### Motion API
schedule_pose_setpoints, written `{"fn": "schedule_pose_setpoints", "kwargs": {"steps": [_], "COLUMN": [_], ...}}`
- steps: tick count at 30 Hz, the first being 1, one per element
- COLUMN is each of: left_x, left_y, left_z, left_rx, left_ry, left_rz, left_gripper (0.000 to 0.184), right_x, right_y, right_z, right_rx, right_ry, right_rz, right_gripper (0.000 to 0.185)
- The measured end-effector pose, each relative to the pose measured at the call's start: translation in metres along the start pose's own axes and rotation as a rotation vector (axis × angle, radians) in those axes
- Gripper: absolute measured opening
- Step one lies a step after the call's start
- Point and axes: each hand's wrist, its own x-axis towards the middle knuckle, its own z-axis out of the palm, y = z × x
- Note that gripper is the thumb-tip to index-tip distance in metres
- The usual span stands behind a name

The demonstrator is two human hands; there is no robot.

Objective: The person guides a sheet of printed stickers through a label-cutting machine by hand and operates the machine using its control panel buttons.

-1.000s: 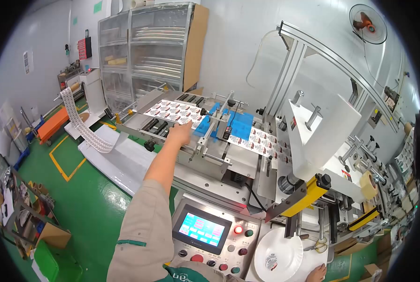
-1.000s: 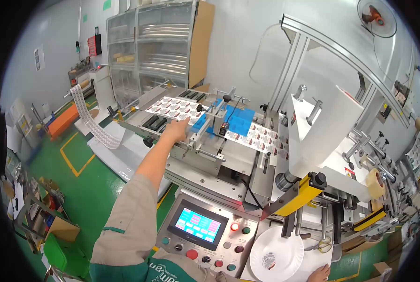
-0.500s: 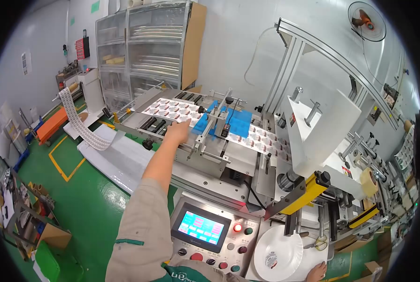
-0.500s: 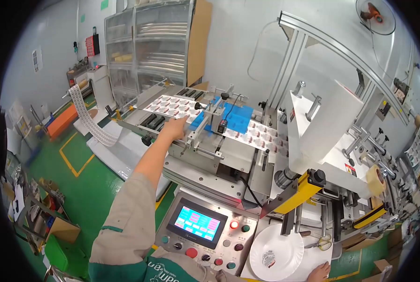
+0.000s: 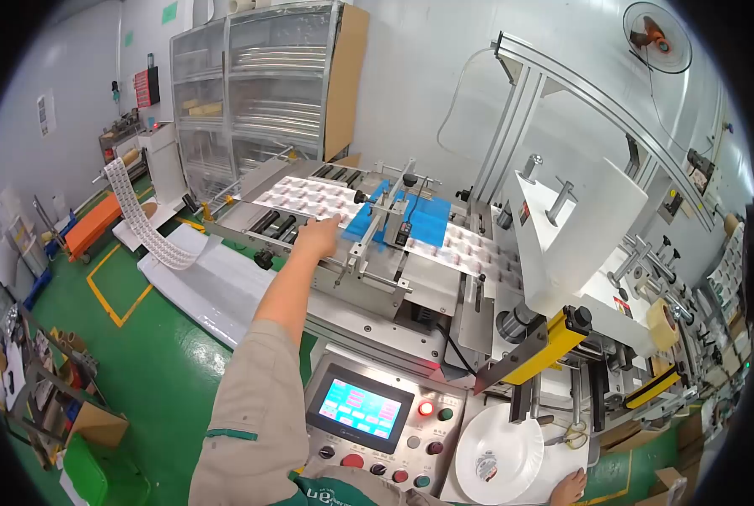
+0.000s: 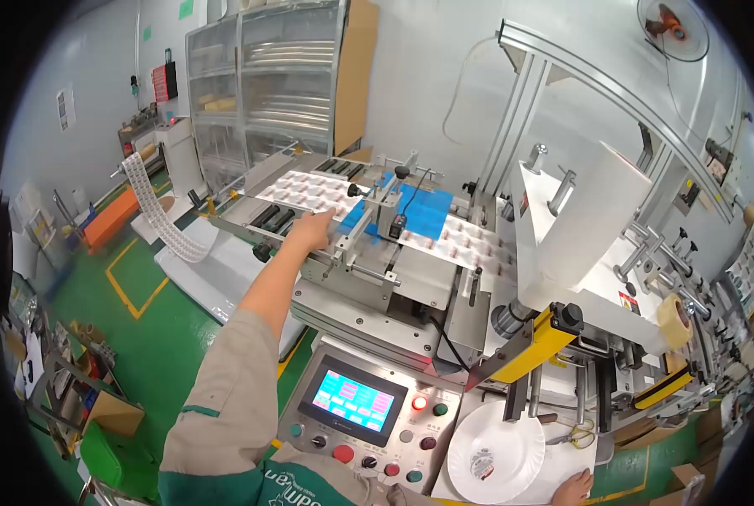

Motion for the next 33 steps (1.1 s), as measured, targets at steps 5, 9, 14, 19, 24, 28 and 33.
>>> {"fn": "schedule_pose_setpoints", "kwargs": {"steps": [5,9,14,19,24,28,33], "left_x": [0.001,0.0,-0.004,0.0,0.002,-0.005,0.001], "left_y": [-0.002,0.0,0.003,0.001,-0.002,0.004,0.0], "left_z": [0.003,-0.001,-0.003,-0.001,0.001,-0.006,0.0], "left_rx": [-0.015,-0.014,-0.026,-0.026,-0.024,-0.02,-0.031], "left_ry": [0.051,0.035,0.011,0.015,0.008,-0.022,-0.004], "left_rz": [-0.003,-0.012,-0.006,-0.019,-0.007,-0.012,-0.021], "left_gripper": [0.06,0.062,0.06,0.057,0.061,0.064,0.065], "right_x": [0.003,0.005,0.007,0.001,0.009,-0.006,0.006], "right_y": [0.005,0.015,0.016,0.001,0.018,-0.005,0.01], "right_z": [0.001,0.024,0.042,-0.004,0.027,-0.01,0.016], "right_rx": [-0.06,-0.127,-0.099,-0.199,-0.074,-0.037,-0.12], "right_ry": [0.014,0.169,0.261,0.047,0.135,0.243,0.131], "right_rz": [-0.046,-0.106,-0.1,-0.046,-0.078,-0.038,-0.081], "right_gripper": [0.035,0.033,0.03,0.031,0.03,0.031,0.031]}}
